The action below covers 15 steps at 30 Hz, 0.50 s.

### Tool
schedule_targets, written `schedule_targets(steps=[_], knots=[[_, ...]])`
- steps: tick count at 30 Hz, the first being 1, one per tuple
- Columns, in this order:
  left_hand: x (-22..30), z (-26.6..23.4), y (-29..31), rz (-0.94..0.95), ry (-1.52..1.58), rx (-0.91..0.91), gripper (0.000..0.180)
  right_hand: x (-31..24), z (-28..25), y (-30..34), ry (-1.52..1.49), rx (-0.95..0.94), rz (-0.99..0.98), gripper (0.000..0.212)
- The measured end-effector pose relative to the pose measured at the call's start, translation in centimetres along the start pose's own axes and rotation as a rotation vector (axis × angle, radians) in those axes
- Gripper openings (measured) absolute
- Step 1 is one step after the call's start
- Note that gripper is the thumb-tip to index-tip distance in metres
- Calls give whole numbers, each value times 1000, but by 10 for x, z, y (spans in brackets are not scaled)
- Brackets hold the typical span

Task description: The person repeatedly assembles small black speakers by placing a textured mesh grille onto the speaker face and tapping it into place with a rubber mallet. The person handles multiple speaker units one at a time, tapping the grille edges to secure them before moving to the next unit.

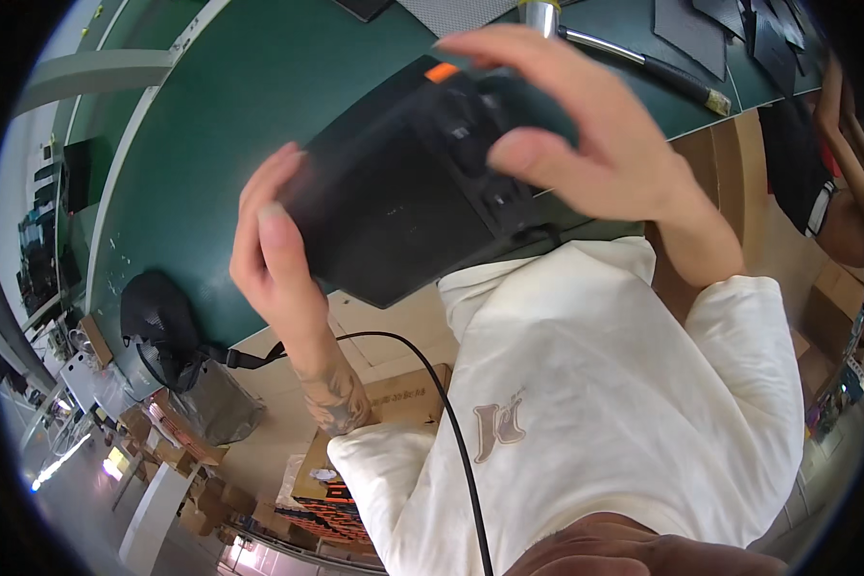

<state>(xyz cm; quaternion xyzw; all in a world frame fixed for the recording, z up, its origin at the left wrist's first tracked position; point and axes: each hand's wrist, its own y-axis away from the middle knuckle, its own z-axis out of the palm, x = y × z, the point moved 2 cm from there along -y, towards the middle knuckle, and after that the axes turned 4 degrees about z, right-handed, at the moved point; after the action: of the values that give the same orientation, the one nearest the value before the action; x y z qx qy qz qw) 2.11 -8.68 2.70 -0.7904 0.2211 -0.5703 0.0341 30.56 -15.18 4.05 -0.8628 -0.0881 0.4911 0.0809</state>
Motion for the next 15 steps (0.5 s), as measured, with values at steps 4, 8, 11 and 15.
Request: schedule_targets(steps=[4, 8, 11, 15], knots=[[-18, -13, -13, -220, 13, -39, 46, 20, -42, 12, 431, 106, -106, 47], [-47, -10, -8, -283, 54, 6, 42, 43, -55, 21, 830, -44, -66, 42], [-35, 4, -14, -143, 143, 56, 42, 58, -53, 18, 838, 9, -103, 39], [-3, 1, 14, 347, -123, 258, 45, 74, -64, 11, 802, -48, -152, 33]])
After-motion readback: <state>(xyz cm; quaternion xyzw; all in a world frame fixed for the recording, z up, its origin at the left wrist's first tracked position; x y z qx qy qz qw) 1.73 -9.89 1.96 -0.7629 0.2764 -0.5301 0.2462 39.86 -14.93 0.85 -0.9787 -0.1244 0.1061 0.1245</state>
